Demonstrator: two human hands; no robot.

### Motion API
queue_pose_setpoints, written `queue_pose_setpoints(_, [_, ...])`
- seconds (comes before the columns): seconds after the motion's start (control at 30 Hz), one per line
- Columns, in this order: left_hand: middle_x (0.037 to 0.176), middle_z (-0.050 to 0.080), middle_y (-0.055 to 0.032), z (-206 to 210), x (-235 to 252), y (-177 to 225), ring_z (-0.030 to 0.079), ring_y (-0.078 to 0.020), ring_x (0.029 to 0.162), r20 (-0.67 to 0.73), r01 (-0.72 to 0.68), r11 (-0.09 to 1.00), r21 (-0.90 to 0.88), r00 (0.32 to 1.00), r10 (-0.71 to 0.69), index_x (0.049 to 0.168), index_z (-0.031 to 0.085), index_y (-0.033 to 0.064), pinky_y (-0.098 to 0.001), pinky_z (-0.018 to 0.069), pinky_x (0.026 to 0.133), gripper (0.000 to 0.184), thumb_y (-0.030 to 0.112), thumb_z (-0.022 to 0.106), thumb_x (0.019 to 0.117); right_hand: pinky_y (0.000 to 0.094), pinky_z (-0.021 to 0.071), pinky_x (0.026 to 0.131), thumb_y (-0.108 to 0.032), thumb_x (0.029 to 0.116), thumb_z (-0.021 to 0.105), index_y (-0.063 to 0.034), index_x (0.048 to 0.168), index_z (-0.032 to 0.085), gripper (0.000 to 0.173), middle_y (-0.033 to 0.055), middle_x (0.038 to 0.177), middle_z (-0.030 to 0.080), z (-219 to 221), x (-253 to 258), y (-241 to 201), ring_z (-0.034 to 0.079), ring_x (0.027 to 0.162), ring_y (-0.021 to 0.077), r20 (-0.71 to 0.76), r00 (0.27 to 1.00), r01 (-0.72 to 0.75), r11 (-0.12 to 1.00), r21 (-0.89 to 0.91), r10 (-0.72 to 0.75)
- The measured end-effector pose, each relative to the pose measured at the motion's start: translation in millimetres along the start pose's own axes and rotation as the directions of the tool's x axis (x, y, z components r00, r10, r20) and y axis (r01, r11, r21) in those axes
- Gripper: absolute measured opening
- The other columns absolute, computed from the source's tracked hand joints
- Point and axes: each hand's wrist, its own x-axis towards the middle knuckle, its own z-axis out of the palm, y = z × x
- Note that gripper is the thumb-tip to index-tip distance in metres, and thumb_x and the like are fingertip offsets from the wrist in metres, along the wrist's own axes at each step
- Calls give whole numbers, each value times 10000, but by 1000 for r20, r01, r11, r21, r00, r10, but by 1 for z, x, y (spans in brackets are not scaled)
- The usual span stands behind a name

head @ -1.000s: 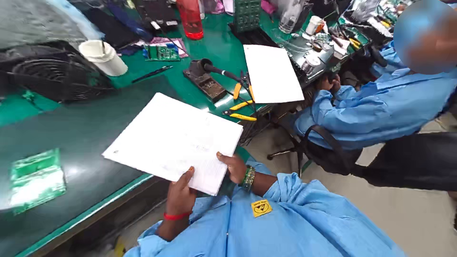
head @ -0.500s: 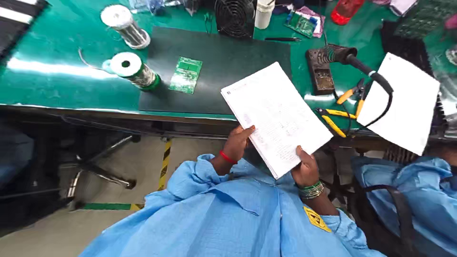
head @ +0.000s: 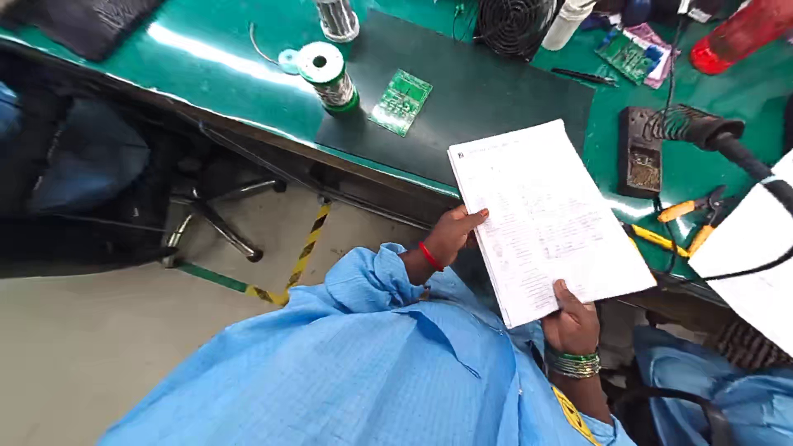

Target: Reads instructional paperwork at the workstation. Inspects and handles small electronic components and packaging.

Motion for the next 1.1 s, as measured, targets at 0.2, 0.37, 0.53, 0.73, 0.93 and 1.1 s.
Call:
queue_pose_setpoints(0.2, [949, 716, -74, 1, -1, -3, 714, -108, 824, -11, -44, 999, -31, 999, 44, 1258, 541, -30, -274, 604, 770, 258, 145, 431, 1103, 359, 650, 816, 48, 1003, 405, -67, 1128, 607, 264, 49, 970, 781, -16, -1, 2, 767, 878, 153, 30, 999, -37, 999, 37, 35])
queue_pose_setpoints(0.37, [970, 700, -60, -5, -1, 4, 705, -107, 847, -28, -238, 970, -44, 971, 237, 1253, 521, -4, -292, 601, 801, 222, 94, 401, 1094, 371, 647, 825, 16, 982, 484, -89, 1105, 668, 245, 69, 987, 784, -35, -2, 4, 766, 904, 161, 89, 995, -62, 991, 117, 52])
queue_pose_setpoints(0.53, [1128, 679, -52, -13, 2, 28, 698, -124, 970, -42, -419, 907, 39, 906, 421, 1404, 426, 58, -340, 601, 866, 319, 156, 364, 1107, 375, 644, 844, -15, 924, 646, -108, 1112, 698, 216, 66, 1006, 783, -34, -8, 5, 763, 918, 159, 146, 989, -46, 989, 143, 25])
queue_pose_setpoints(0.73, [1165, 661, -5, -19, 14, 52, 698, -120, 988, -27, -554, 833, -21, 833, 553, 1469, 371, 146, -343, 615, 867, 409, 116, 414, 1064, 367, 641, 850, -18, 867, 742, -123, 1095, 737, 251, 61, 1017, 785, -31, -10, 1, 762, 919, 158, 207, 978, -26, 981, 193, -14])
queue_pose_setpoints(0.93, [1007, 723, 53, -18, 17, 56, 713, -87, 911, -14, -649, 760, -44, 761, 649, 1141, 595, 184, -319, 624, 828, 205, 56, 523, 998, 314, 642, 825, 11, 864, 709, -110, 1087, 675, 256, -8, 957, 786, -18, -6, -12, 755, 866, 102, 152, 986, 73, 997, 16, -75])
queue_pose_setpoints(1.1, [1080, 719, 114, -41, 24, 98, 692, -50, 974, 234, -834, 550, 27, 541, 808, 1162, 642, 258, -275, 595, 891, 348, 132, 790, 874, 296, 624, 887, -22, 877, 751, -196, 1097, 703, 284, -91, 1019, 776, -2, 20, -50, 734, 947, 52, 270, 884, 417, 904, -89, -382])
